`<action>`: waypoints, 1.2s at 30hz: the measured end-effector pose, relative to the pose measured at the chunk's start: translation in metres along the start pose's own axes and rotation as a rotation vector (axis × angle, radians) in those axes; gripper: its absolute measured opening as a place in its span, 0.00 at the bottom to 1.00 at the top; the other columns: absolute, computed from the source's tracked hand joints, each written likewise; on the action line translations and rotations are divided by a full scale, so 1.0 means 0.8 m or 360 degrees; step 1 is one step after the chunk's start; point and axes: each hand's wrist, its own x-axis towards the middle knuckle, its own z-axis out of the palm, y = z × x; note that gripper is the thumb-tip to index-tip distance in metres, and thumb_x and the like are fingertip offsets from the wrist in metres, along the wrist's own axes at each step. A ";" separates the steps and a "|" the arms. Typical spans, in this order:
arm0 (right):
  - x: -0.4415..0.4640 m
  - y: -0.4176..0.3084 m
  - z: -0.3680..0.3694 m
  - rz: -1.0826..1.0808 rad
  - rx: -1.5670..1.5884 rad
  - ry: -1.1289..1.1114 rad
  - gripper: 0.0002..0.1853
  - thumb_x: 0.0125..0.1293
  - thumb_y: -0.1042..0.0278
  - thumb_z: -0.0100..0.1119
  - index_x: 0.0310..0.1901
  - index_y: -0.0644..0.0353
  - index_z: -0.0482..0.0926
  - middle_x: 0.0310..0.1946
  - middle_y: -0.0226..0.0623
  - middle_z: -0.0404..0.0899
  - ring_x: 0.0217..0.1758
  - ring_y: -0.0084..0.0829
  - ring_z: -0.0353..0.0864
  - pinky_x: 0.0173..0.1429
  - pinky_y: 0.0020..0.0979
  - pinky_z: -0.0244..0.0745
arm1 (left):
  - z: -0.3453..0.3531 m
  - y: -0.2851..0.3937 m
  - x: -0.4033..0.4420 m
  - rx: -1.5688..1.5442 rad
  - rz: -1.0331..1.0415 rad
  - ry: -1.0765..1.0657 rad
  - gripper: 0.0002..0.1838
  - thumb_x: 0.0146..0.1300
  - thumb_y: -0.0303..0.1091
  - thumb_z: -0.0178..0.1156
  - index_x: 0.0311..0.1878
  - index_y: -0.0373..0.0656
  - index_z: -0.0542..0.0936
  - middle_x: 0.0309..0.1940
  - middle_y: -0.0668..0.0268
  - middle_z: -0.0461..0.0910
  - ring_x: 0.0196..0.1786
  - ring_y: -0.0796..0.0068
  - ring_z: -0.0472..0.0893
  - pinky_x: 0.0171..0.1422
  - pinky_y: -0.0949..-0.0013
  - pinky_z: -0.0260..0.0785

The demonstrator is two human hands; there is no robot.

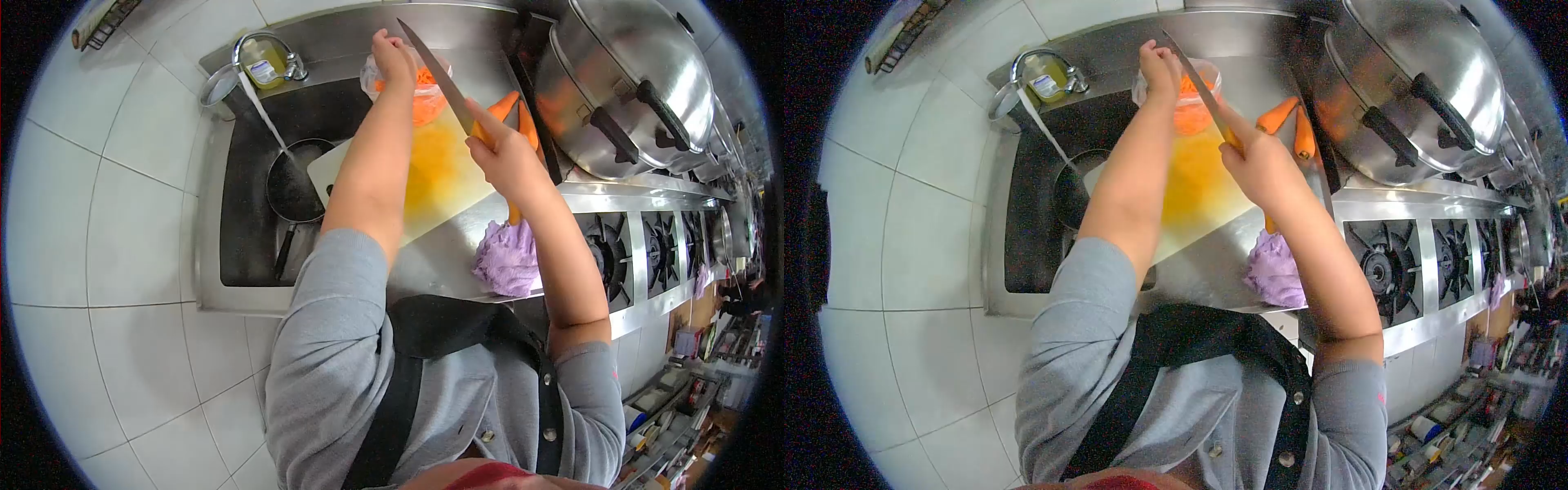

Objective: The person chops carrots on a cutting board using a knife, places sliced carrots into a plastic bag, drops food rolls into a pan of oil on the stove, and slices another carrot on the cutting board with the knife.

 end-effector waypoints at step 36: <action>-0.196 0.151 0.045 0.0095 -0.0541 -0.0133 0.23 0.57 0.58 0.63 0.56 0.43 0.76 0.28 0.40 0.73 0.28 0.42 0.79 0.33 0.41 0.75 | -0.096 0.061 -0.025 0.1296 0.0154 -0.1098 0.17 0.56 0.25 0.50 0.48 0.49 0.79 0.47 0.53 0.79 0.49 0.54 0.78 0.53 0.59 0.69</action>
